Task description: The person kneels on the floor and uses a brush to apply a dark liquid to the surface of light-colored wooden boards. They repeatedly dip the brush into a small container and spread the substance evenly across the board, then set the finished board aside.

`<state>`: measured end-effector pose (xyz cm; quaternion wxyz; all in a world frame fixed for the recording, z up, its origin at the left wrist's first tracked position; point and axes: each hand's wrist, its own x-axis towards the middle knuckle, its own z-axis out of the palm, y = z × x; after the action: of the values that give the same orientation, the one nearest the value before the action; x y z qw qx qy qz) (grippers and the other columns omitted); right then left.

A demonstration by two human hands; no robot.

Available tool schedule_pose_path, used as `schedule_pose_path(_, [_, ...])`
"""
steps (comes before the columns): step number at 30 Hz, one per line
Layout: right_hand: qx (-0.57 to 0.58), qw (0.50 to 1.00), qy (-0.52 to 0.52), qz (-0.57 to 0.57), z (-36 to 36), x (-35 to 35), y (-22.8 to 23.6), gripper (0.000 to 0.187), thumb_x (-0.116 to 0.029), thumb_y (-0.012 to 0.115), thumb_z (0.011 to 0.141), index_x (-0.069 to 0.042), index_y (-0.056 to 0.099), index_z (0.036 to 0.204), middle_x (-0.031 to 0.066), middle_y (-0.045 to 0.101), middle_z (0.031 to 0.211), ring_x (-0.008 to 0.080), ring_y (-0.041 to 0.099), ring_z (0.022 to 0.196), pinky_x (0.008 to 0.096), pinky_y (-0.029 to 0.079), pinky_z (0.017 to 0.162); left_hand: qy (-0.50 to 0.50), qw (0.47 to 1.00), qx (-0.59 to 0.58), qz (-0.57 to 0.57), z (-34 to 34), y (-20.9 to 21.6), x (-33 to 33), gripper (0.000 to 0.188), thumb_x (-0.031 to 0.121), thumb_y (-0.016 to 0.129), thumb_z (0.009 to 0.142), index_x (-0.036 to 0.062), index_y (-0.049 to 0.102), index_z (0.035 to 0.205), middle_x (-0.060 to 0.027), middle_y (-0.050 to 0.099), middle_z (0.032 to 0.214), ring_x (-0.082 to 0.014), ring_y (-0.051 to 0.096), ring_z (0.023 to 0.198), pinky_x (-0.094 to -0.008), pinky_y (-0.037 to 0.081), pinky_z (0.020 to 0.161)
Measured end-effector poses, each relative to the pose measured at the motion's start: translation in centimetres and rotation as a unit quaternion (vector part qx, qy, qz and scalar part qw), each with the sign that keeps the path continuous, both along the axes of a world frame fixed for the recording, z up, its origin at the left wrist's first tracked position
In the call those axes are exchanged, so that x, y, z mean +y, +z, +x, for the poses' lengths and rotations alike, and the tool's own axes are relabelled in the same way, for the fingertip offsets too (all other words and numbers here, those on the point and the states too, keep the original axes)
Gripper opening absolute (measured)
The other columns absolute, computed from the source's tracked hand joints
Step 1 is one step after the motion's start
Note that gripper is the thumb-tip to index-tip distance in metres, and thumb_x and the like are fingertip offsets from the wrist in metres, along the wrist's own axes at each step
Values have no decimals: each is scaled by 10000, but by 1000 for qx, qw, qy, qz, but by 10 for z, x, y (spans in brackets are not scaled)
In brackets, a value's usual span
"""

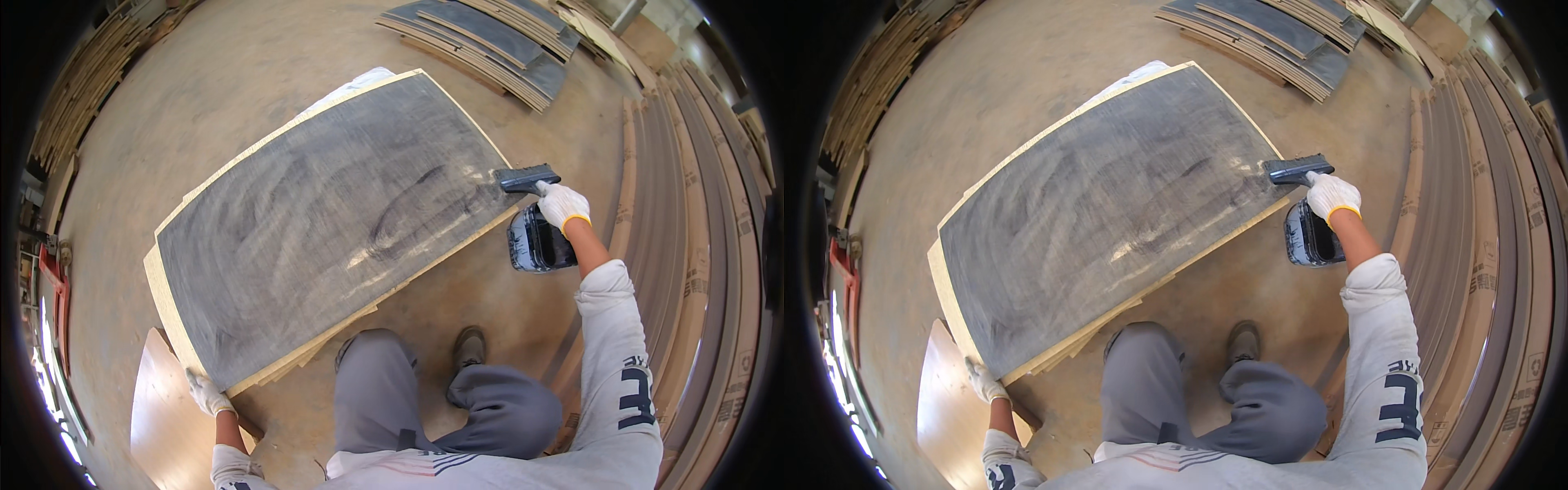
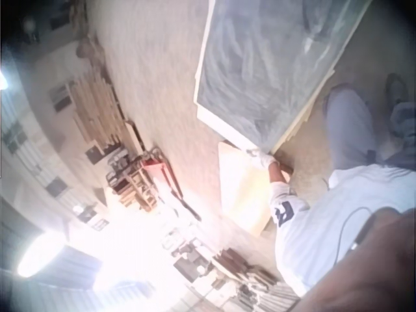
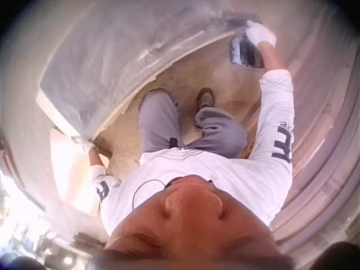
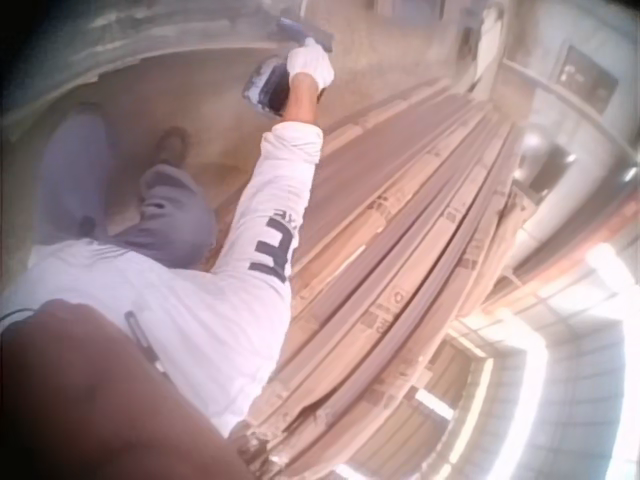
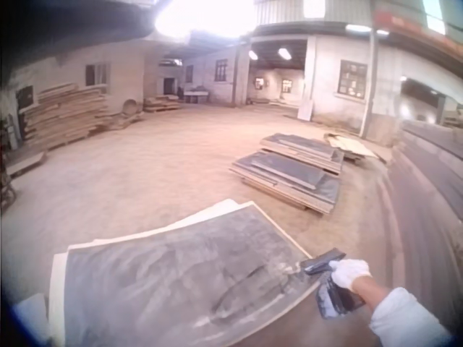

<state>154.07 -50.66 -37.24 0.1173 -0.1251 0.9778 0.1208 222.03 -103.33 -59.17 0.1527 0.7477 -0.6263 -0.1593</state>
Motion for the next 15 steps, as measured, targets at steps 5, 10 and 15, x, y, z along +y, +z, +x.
schedule_pose_path(5, [-38, 997, 52, 31, 1, -5, 6, 383, -240, 477, 939, -236, 670, 1270, 130, 717, 1212, 345, 675, 1136, 484, 537, 923, -22, 999, -5, -34, 5, 5, 6, 528, 379, 379, 1034, 264, 471, 1540, -236, 608, 1281, -381, 623, 1147, -459, 461, 1017])
schedule_pose_path(10, [10, 999, 33, 7, -24, -8, -12, 397, -227, 421, 966, -239, 670, 1276, 128, 714, 1222, 347, 677, 1131, 496, 539, 924, -8, 999, 48, -21, -5, -1, 3, 519, 370, 393, 1033, 263, 483, 1533, -233, 602, 1288, -384, 621, 1151, -454, 464, 1013])
schedule_pose_path(15, [-45, 995, 77, 43, 4, -16, 5, 375, -208, 453, 943, -240, 671, 1247, 126, 719, 1205, 348, 680, 1123, 497, 540, 912, -13, 999, -27, -24, 9, 5, 1, 513, 372, 389, 1035, 285, 480, 1533, -222, 605, 1288, -380, 626, 1145, -455, 467, 1009])
